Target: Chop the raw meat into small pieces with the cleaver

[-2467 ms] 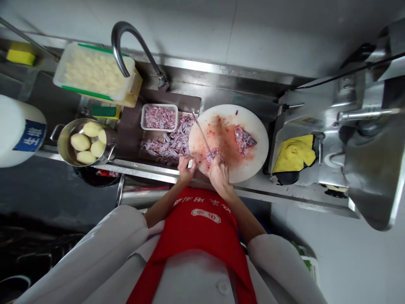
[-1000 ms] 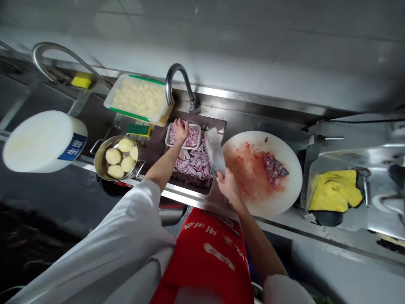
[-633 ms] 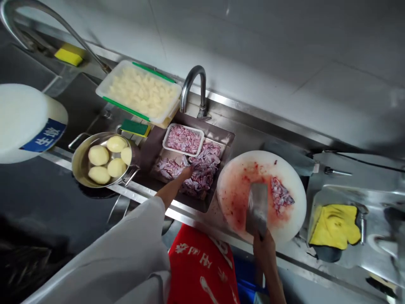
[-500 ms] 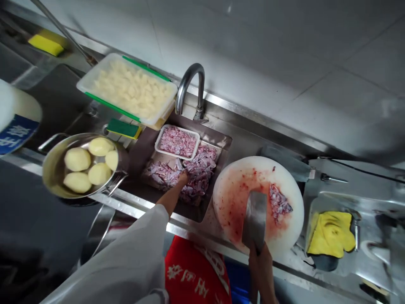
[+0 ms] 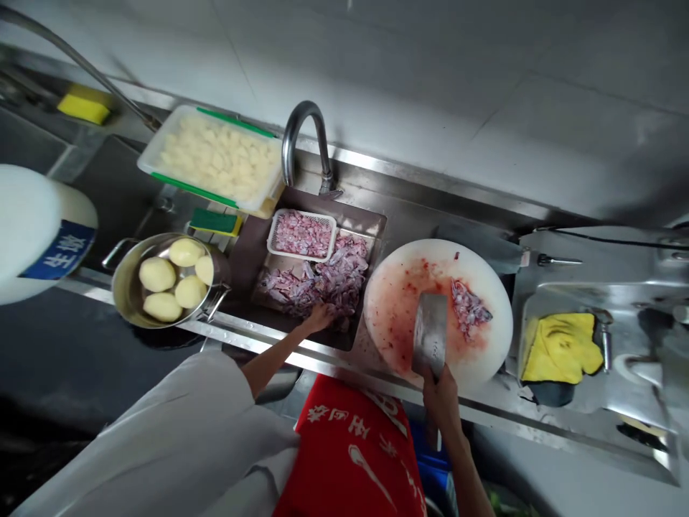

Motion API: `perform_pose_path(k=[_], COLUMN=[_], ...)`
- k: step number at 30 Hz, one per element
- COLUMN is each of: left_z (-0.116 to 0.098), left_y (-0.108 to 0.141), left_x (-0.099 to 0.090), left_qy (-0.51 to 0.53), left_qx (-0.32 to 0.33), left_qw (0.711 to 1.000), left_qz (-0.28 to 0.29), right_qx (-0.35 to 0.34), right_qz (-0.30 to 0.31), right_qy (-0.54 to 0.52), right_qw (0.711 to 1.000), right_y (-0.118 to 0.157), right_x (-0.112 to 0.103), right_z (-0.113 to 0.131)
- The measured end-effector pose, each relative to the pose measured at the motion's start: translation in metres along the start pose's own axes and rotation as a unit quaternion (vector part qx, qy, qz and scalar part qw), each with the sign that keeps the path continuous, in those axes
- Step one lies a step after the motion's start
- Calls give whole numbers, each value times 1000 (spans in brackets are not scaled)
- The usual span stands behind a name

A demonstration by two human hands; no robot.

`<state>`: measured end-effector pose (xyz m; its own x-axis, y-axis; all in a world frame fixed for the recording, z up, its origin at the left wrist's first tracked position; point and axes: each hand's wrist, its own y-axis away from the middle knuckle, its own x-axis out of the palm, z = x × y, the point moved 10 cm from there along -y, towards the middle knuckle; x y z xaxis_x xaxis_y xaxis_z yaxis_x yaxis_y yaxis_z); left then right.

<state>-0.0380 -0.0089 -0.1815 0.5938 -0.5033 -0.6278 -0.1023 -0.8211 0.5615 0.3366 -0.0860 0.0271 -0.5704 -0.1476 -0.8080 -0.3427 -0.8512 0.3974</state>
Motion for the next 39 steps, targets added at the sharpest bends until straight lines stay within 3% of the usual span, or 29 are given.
perform_pose_path(k=[3, 5, 7, 10, 12, 14, 16, 18, 21, 23, 25, 27, 30, 34, 36, 39], left_z=[-12, -32, -68, -146, -203, -253, -290, -313, -348, -369, -377, -374, -359, -327, -317, -312], left_y=[30, 50, 68, 91, 98, 96, 87, 78, 65, 55, 47, 42, 50, 78, 89, 94], left_x=[-28, -51, -74, -89, -79, -55, -22, 0, -3, 0, 10, 16, 18, 20, 17, 14], left_qy=[14, 60, 104, 108, 74, 15, -51, -104, -163, -204, -243, -273, -269, -154, -74, 2], left_qx=[20, 48, 86, 134, 142, 128, 117, 131, 252, 364, 422, 423, 368, 303, 323, 374], left_qw=[998, 989, 971, 947, 942, 950, 967, 973, 945, 907, 873, 863, 888, 922, 918, 901], left_qz=[-65, -128, -197, -273, -295, -286, -222, -160, -132, -59, 29, 42, -57, -186, -220, -220], right_qx=[-1, -16, -36, -66, -84, -99, -102, -97, -93, -85, -78, -74, -68, -56, -61, -89], right_qz=[11, 19, 29, 33, 23, 14, 10, 16, 30, 47, 66, 78, 89, 100, 92, 75], right_qy=[-46, -66, -75, -72, -64, -52, -39, -25, -11, -9, -8, 1, 27, 52, 60, 65], right_qw=[999, 997, 996, 995, 994, 994, 994, 995, 995, 995, 995, 994, 993, 992, 992, 991], right_y=[-5, -10, -16, -23, -26, -27, -26, -24, -22, -22, -22, -20, -18, -21, -26, -36], right_x=[-3, -7, -14, -27, -38, -47, -55, -61, -66, -66, -65, -64, -63, -64, -65, -64], right_z=[-3, -7, -16, -36, -52, -69, -84, -97, -106, -109, -110, -111, -110, -92, -70, -28])
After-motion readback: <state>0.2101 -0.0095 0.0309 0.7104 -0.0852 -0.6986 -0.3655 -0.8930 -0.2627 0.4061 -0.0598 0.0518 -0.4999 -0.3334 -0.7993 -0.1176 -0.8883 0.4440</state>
